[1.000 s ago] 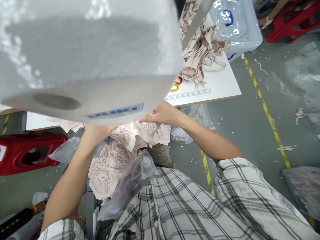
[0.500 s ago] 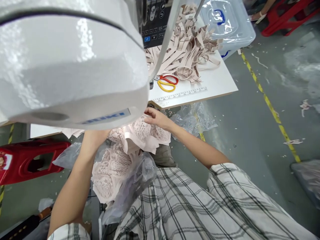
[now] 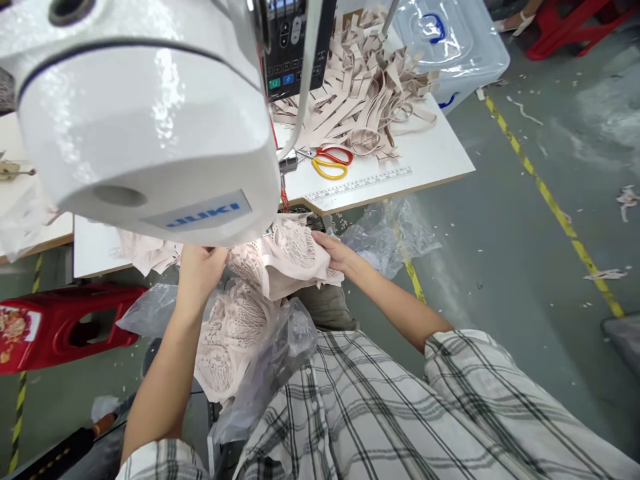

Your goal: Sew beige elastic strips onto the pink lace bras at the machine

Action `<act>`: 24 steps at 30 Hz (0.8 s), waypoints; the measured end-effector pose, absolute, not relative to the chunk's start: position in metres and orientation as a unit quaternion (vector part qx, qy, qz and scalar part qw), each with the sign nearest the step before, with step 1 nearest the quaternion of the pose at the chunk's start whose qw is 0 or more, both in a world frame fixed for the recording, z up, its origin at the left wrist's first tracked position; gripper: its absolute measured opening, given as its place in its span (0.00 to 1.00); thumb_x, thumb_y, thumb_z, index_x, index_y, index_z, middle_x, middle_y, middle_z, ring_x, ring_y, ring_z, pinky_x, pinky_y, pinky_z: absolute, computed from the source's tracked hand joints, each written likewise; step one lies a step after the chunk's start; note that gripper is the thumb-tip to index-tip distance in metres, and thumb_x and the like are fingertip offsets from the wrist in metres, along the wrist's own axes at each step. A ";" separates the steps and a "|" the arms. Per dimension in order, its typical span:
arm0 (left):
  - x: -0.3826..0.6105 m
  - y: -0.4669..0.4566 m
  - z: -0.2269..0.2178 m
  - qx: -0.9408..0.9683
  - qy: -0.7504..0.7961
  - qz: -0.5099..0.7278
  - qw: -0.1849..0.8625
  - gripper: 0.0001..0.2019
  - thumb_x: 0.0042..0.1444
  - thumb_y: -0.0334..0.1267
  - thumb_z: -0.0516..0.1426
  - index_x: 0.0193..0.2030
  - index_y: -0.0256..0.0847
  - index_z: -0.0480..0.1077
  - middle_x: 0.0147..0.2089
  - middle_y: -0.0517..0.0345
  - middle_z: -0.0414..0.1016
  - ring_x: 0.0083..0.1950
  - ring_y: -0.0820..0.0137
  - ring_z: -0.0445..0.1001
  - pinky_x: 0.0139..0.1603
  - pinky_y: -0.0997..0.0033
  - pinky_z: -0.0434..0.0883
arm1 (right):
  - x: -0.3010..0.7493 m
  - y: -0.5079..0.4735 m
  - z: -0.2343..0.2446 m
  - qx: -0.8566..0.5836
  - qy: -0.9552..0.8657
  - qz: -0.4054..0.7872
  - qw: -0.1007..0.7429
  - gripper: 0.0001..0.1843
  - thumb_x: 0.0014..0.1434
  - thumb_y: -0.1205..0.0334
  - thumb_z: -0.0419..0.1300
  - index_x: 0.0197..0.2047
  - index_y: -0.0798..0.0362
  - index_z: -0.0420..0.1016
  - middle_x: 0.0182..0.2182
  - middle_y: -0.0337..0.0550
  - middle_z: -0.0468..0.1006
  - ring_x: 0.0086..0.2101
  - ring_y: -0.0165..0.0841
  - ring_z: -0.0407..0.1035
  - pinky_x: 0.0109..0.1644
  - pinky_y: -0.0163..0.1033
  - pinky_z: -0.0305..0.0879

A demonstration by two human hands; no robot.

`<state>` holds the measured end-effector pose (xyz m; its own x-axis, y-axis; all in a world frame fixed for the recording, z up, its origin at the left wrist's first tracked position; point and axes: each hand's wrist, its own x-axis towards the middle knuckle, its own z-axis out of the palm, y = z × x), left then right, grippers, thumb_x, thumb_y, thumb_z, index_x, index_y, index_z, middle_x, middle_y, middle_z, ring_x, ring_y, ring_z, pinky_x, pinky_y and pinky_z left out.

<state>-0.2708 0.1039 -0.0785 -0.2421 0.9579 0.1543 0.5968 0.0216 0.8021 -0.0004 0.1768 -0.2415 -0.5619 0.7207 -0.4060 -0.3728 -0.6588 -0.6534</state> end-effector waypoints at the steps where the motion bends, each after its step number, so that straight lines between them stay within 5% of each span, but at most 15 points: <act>1: -0.272 0.100 -0.081 0.566 0.674 0.417 0.227 0.06 0.58 0.38 0.60 0.40 0.39 0.72 0.39 0.55 0.79 0.48 0.63 0.78 0.54 0.65 0.74 | 0.004 0.180 -0.237 -0.343 -0.254 0.840 0.336 0.24 0.42 0.47 0.79 0.36 0.52 0.78 0.30 0.35 0.83 0.30 0.27 0.75 0.38 0.32 0.73; 5: -0.268 0.072 -0.081 0.542 0.692 0.455 0.140 0.09 0.63 0.40 0.58 0.48 0.40 0.71 0.47 0.52 0.78 0.49 0.65 0.78 0.54 0.63 0.75 | 0.024 0.190 -0.203 -0.364 -0.277 0.788 0.412 0.23 0.37 0.54 0.81 0.35 0.51 0.80 0.29 0.34 0.82 0.28 0.27 0.73 0.36 0.32 0.71; 8: -0.242 0.047 -0.068 0.623 0.636 0.452 0.047 0.09 0.64 0.35 0.58 0.50 0.42 0.69 0.48 0.52 0.77 0.51 0.65 0.78 0.54 0.62 0.75 | 0.031 0.180 -0.161 -0.352 -0.383 0.730 0.443 0.20 0.42 0.48 0.79 0.32 0.50 0.80 0.27 0.35 0.81 0.26 0.28 0.71 0.32 0.34 0.68; 13: -0.198 0.036 -0.048 0.821 0.450 0.337 0.098 0.23 0.61 0.47 0.62 0.60 0.43 0.65 0.54 0.45 0.78 0.57 0.56 0.77 0.56 0.54 0.74 | 0.006 0.140 -0.088 -0.145 -0.707 0.654 0.225 0.13 0.60 0.52 0.68 0.35 0.54 0.82 0.29 0.39 0.82 0.29 0.28 0.73 0.34 0.33 0.66; 17: -0.212 0.048 -0.055 0.713 0.596 0.243 0.278 0.14 0.62 0.50 0.60 0.38 0.41 0.75 0.27 0.59 0.75 0.27 0.68 0.72 0.29 0.70 0.68 | -0.018 0.133 -0.071 -0.215 -0.773 0.553 0.226 0.16 0.68 0.53 0.59 0.36 0.55 0.81 0.26 0.37 0.78 0.27 0.25 0.67 0.31 0.32 0.57; 22: -0.240 0.067 -0.074 0.546 0.715 0.353 0.258 0.12 0.58 0.45 0.61 0.28 0.40 0.71 0.27 0.61 0.74 0.29 0.72 0.69 0.29 0.74 0.63 | -0.036 0.160 -0.088 -0.352 -0.772 0.484 0.216 0.27 0.63 0.45 0.61 0.20 0.54 0.63 0.18 0.33 0.61 0.23 0.24 0.55 0.29 0.35 0.47; 24: -0.242 0.076 -0.078 0.518 0.737 0.358 0.246 0.21 0.56 0.46 0.61 0.19 0.41 0.59 0.20 0.64 0.61 0.24 0.75 0.59 0.25 0.73 0.57 | -0.042 0.170 -0.092 -0.361 -0.757 0.504 0.207 0.32 0.62 0.41 0.61 0.19 0.53 0.54 0.18 0.32 0.54 0.23 0.24 0.50 0.29 0.36 0.44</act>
